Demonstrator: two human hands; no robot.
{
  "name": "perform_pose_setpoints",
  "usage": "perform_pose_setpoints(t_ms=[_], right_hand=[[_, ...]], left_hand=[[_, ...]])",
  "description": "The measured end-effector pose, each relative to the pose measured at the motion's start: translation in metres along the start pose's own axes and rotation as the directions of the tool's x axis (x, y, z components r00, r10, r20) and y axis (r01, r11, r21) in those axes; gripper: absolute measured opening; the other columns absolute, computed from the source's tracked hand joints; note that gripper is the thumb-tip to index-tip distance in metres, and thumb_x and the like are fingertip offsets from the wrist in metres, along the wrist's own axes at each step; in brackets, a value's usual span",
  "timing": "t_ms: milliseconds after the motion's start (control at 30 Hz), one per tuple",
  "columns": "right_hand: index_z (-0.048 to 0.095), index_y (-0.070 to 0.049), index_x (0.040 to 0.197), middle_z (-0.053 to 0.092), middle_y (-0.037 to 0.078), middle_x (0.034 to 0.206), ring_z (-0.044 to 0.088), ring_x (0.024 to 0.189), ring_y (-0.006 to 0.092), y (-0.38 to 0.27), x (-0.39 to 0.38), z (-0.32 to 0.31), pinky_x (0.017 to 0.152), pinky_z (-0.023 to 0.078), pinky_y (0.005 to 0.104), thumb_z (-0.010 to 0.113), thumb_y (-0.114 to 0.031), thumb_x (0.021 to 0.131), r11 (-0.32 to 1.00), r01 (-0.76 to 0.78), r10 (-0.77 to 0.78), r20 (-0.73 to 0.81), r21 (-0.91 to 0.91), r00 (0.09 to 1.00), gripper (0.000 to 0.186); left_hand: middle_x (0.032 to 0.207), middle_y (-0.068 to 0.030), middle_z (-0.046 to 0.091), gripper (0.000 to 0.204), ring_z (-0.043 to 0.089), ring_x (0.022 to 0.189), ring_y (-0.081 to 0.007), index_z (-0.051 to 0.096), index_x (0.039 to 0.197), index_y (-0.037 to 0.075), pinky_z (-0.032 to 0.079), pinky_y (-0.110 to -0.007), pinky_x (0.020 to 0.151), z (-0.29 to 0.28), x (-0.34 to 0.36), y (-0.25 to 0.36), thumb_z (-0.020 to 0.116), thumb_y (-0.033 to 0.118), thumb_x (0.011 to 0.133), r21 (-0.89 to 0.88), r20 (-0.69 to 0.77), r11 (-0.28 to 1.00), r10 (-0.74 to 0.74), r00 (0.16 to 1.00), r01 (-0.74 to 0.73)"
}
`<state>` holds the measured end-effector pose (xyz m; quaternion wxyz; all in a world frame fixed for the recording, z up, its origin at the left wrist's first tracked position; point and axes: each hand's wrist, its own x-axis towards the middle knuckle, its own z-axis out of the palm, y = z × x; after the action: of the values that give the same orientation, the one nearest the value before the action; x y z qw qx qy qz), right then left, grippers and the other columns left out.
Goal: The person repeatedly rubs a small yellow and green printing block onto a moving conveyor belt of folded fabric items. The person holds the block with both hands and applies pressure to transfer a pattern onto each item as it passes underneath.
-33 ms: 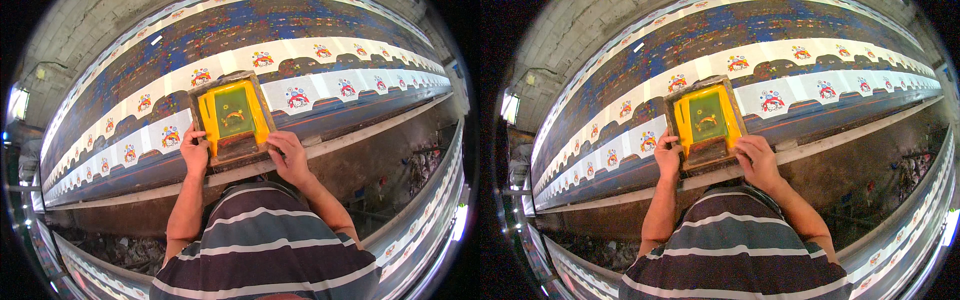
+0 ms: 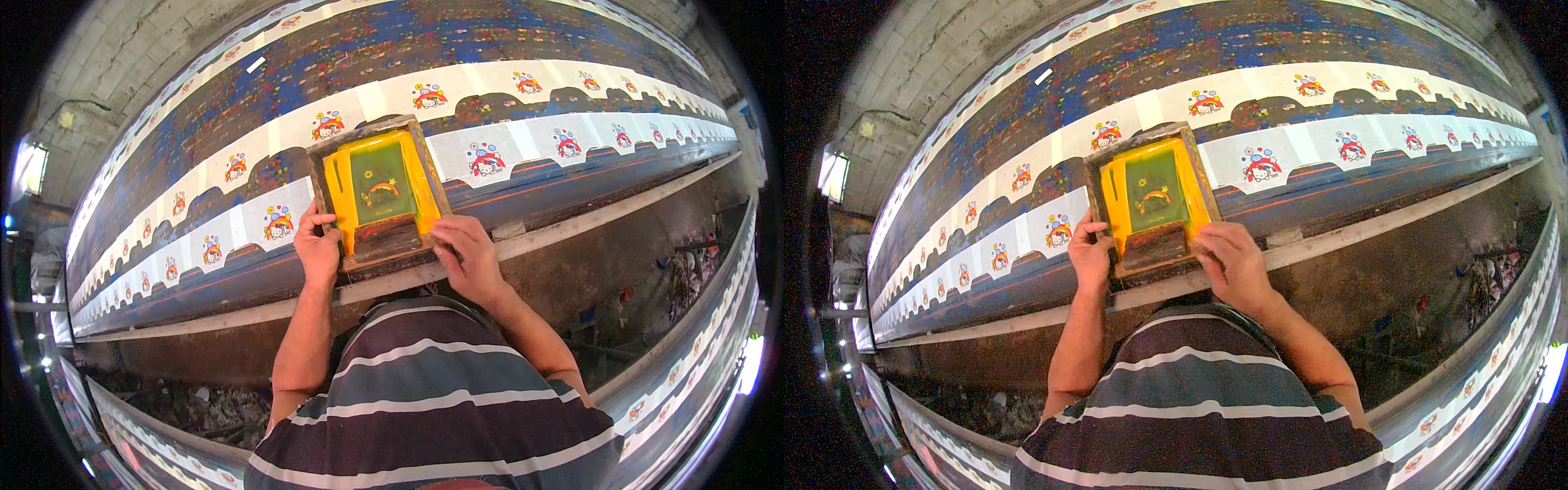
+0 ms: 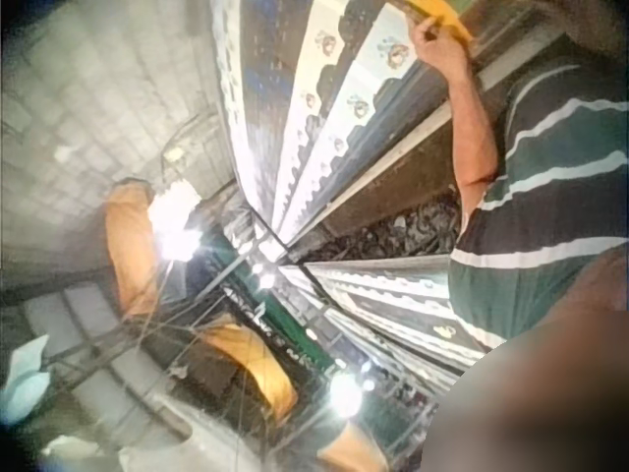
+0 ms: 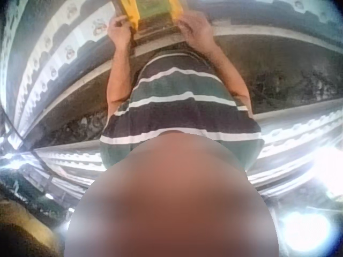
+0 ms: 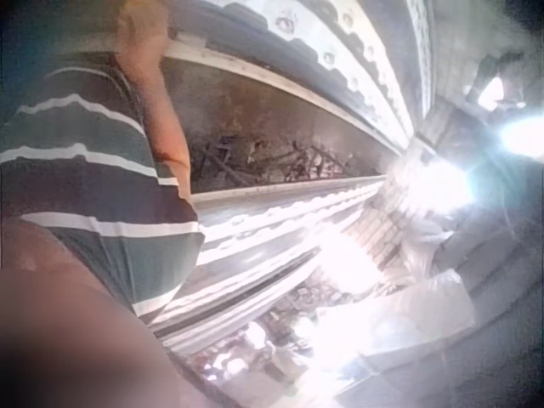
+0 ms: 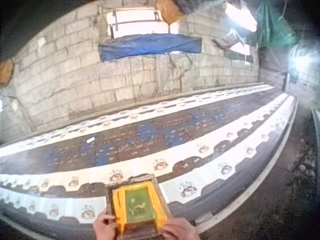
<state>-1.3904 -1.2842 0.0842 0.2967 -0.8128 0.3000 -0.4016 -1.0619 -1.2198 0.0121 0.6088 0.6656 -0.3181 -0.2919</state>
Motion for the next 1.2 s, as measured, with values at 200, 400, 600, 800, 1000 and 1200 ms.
perform_pose_setpoints(t_ms=[200, 400, 600, 800, 1000, 1200], right_hand=[[0.075, -0.007, 0.136, 0.069, 0.014, 0.137, 0.067, 0.133, 0.0390, -0.010, 0.031, 0.027, 0.114, 0.054, 0.0553, 0.085, -0.013, 0.090, 0.957, 0.231, -0.184, 0.249, -0.174, 0.951, 0.047], [0.073, -0.005, 0.138, 0.071, 0.014, 0.131, 0.068, 0.128, 0.0378, -0.014, 0.062, 0.039, 0.109, 0.055, 0.0524, 0.078, -0.010, 0.087, 0.925, 0.304, -0.184, 0.431, -0.227, 0.883, 0.052], [0.070, -0.002, 0.139, 0.073, 0.018, 0.129, 0.067, 0.129, 0.0417, -0.009, 0.092, 0.030, 0.112, 0.053, 0.0520, 0.073, -0.002, 0.087, 0.967, 0.187, -0.073, 0.512, -0.174, 0.856, 0.052], [0.071, -0.001, 0.140, 0.073, 0.018, 0.133, 0.067, 0.132, 0.0414, -0.012, 0.063, 0.032, 0.116, 0.053, 0.0529, 0.069, 0.000, 0.087, 0.965, 0.181, -0.066, 0.489, -0.192, 0.870, 0.053], [0.075, -0.001, 0.135, 0.075, 0.016, 0.135, 0.070, 0.131, 0.0399, 0.012, 0.070, 0.053, 0.114, 0.055, 0.0523, 0.069, 0.001, 0.085, 0.928, 0.282, -0.183, 0.359, -0.246, 0.915, 0.050], [0.075, -0.002, 0.134, 0.078, 0.018, 0.131, 0.073, 0.125, 0.0410, 0.045, 0.139, 0.073, 0.114, 0.056, 0.0526, 0.069, 0.006, 0.084, 0.901, 0.327, -0.238, 0.304, -0.286, 0.922, 0.052]], left_hand=[[0.175, -0.0261, 0.053, 0.033, 0.056, 0.158, -0.0340, 0.075, 0.102, 0.002, 0.044, -0.045, 0.130, 0.002, 0.005, 0.006, 0.071, -0.021, 0.079, -0.083, -0.003, 0.996, -0.017, 1.000, 0.017], [0.175, -0.0257, 0.053, 0.033, 0.055, 0.159, -0.0341, 0.074, 0.100, 0.003, 0.045, -0.044, 0.129, 0.004, 0.003, 0.012, 0.073, -0.022, 0.077, -0.045, 0.002, 0.999, -0.013, 1.000, 0.013], [0.173, -0.0276, 0.054, 0.032, 0.052, 0.161, -0.0368, 0.076, 0.098, 0.004, 0.042, -0.044, 0.131, 0.005, 0.005, 0.004, 0.076, -0.020, 0.077, -0.060, -0.008, 0.997, -0.042, 0.999, 0.042], [0.169, -0.0317, 0.056, 0.027, 0.053, 0.161, -0.0409, 0.076, 0.096, 0.004, 0.040, -0.045, 0.132, 0.004, 0.003, 0.003, 0.077, -0.016, 0.077, 0.088, -0.012, 0.995, 0.040, 0.999, -0.039], [0.168, -0.0309, 0.058, 0.022, 0.056, 0.158, -0.0402, 0.077, 0.098, 0.003, 0.042, -0.045, 0.131, 0.004, -0.001, 0.008, 0.078, -0.013, 0.083, 0.163, -0.002, 0.984, 0.075, 0.997, -0.073], [0.172, -0.0237, 0.057, 0.018, 0.055, 0.159, -0.0310, 0.078, 0.117, 0.000, 0.044, -0.043, 0.129, 0.007, 0.004, 0.007, 0.071, -0.008, 0.102, -0.082, -0.037, 0.994, -0.073, 0.997, 0.070]])
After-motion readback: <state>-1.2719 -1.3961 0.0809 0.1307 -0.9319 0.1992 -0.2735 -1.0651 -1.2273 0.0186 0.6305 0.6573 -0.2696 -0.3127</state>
